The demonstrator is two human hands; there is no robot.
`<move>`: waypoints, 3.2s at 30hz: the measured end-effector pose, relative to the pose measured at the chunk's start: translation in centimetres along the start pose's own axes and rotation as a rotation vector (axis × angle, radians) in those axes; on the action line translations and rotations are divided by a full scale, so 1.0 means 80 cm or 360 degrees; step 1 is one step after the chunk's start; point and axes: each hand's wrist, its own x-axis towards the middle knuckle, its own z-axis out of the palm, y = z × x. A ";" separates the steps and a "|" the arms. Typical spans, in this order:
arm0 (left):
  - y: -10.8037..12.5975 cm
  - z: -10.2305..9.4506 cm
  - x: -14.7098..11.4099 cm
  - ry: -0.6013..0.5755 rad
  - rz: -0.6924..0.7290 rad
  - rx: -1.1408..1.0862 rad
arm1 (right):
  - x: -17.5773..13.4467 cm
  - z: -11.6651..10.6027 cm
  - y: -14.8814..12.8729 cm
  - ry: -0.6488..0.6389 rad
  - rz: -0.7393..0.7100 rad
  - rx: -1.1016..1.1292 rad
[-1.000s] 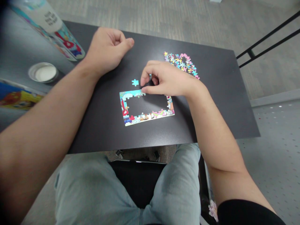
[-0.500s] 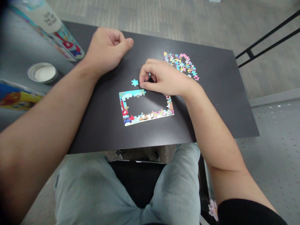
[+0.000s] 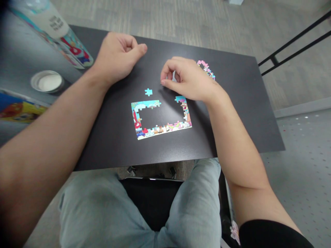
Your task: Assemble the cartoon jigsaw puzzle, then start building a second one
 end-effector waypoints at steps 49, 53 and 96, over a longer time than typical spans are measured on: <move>-0.005 -0.002 0.000 -0.0022 -0.0051 0.0043 | -0.014 -0.010 -0.010 -0.0551 0.0115 0.0225; -0.008 0.001 0.003 -0.0001 -0.0058 0.0041 | -0.013 -0.008 -0.013 -0.0531 0.0094 0.0221; -0.004 0.000 0.002 0.0027 -0.0053 0.0014 | -0.011 -0.025 0.000 -0.0165 0.0190 0.0114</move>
